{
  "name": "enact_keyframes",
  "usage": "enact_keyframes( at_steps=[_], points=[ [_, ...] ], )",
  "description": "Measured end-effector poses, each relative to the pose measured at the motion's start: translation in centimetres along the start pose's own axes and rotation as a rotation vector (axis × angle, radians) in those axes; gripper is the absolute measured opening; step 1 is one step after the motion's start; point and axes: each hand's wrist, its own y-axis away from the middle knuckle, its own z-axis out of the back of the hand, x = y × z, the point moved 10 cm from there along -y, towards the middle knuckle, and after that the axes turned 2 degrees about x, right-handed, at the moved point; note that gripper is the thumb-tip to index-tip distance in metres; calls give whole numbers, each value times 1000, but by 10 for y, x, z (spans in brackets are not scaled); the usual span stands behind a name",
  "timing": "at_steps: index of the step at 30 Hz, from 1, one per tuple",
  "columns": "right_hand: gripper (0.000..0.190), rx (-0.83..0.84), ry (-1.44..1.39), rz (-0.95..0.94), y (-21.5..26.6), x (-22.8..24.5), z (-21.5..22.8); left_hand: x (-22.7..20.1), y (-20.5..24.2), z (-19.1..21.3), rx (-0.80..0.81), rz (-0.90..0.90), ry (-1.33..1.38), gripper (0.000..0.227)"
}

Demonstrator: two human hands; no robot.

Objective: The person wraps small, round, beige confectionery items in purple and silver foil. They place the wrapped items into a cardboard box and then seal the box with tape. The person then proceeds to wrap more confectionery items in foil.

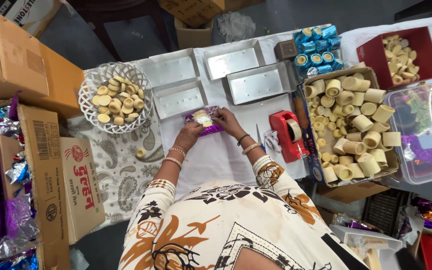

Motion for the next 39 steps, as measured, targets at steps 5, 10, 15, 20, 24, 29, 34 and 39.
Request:
enact_keyframes(
  at_steps=[5, 10, 15, 20, 24, 29, 34, 39],
  points=[
    [12, -109, 51, 10, 20, 21, 6, 2, 3, -7, -10, -30, 2, 15],
    [10, -106, -1, -11, 33, 36, -3, -1, 1, -2, -71, -78, 49, 20],
    [9, -138, 59, -44, 42, 42, -13, 2, 1, -2, -40, -50, 62, 21],
    [11, -203, 61, -87, 46, 38, -15, 6, 1, -4, -54, -77, 61, 19],
    [12, -260, 49, -41, 48, 36, -11, 6, 2, -6, -42, -87, 95, 15],
    [11, -277, -8, -14, 57, 43, 0, 2, 2, -3, -56, -100, 80, 10],
    [10, -364, 104, -35, 86, 56, 29, 5, 1, -9, -23, -109, 92, 7],
    [8, -512, 57, -102, 139, 34, 68, -1, 3, -2, -71, -143, 58, 5]
  ],
)
